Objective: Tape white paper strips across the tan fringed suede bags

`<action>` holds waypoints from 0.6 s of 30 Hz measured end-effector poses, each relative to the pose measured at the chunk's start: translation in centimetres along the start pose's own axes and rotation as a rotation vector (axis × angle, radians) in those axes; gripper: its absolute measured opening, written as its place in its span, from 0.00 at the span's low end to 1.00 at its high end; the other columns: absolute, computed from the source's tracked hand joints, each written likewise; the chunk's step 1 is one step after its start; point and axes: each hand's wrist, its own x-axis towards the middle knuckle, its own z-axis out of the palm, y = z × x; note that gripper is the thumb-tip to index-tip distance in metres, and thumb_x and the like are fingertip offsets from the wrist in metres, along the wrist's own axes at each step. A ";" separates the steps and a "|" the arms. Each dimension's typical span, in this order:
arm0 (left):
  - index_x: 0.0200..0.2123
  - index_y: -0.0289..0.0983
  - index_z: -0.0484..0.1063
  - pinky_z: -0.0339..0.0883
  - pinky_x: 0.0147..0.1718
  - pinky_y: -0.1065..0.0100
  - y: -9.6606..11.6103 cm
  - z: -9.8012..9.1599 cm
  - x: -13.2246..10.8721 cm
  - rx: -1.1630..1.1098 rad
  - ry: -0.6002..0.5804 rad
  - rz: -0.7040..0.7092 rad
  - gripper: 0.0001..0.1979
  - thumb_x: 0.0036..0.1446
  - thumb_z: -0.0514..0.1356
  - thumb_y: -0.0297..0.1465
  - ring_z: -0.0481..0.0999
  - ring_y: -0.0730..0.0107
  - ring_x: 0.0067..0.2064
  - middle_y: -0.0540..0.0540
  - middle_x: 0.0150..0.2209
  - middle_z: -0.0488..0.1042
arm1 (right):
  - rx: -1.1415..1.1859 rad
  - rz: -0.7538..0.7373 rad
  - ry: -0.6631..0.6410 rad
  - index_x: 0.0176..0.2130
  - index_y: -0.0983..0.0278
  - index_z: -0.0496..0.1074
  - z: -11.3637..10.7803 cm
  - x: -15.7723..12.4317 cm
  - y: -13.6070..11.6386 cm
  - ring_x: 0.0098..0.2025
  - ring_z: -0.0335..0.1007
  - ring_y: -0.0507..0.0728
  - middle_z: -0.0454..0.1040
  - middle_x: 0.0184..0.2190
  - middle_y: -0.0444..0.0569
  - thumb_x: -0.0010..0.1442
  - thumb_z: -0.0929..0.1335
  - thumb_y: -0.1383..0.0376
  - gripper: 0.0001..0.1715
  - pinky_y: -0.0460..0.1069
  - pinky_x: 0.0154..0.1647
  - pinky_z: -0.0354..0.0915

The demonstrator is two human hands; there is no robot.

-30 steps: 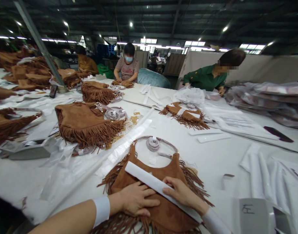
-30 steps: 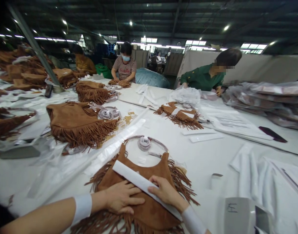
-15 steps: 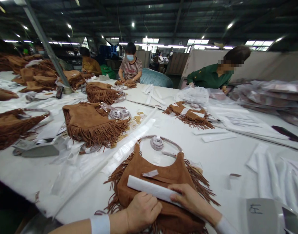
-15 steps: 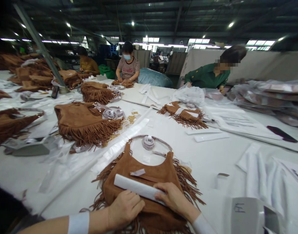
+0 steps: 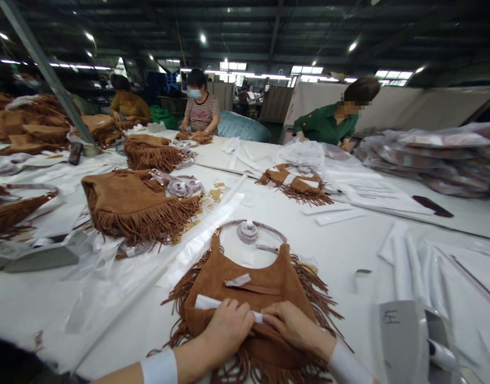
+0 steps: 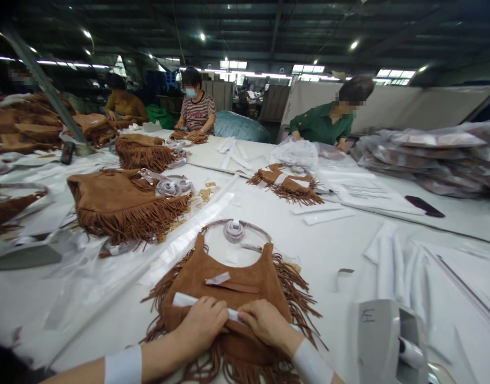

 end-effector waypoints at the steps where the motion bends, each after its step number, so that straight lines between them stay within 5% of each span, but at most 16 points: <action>1: 0.39 0.37 0.65 0.62 0.38 0.59 0.0 0.1 0.2 -0.019 -0.042 -0.023 0.07 0.63 0.54 0.35 0.68 0.61 0.38 0.46 0.38 0.70 | -0.053 0.015 0.043 0.30 0.64 0.73 0.2 -0.4 0.0 0.31 0.69 0.53 0.73 0.29 0.47 0.67 0.56 0.61 0.23 0.47 0.35 0.62; 6: 0.40 0.37 0.64 0.61 0.36 0.61 -0.4 0.5 0.6 -0.070 -0.098 -0.076 0.08 0.64 0.52 0.36 0.67 0.61 0.39 0.46 0.38 0.69 | -0.365 0.023 0.382 0.49 0.64 0.69 2.8 -3.0 0.8 0.41 0.69 0.61 0.72 0.41 0.54 0.64 0.62 0.56 0.19 0.55 0.43 0.64; 10: 0.39 0.38 0.64 0.60 0.36 0.62 -0.8 0.9 0.5 -0.109 -0.101 -0.074 0.09 0.65 0.51 0.37 0.67 0.62 0.38 0.46 0.38 0.69 | -0.462 -0.058 0.595 0.46 0.64 0.69 5.3 -3.7 1.7 0.44 0.67 0.62 0.71 0.43 0.55 0.62 0.66 0.57 0.16 0.57 0.44 0.64; 18: 0.40 0.39 0.66 0.59 0.36 0.61 -1.2 2.3 0.2 -0.182 0.016 -0.066 0.08 0.66 0.50 0.34 0.67 0.62 0.37 0.47 0.36 0.70 | -0.431 -0.039 0.580 0.41 0.61 0.70 5.6 -3.0 1.9 0.37 0.64 0.58 0.70 0.36 0.49 0.60 0.68 0.62 0.08 0.53 0.37 0.61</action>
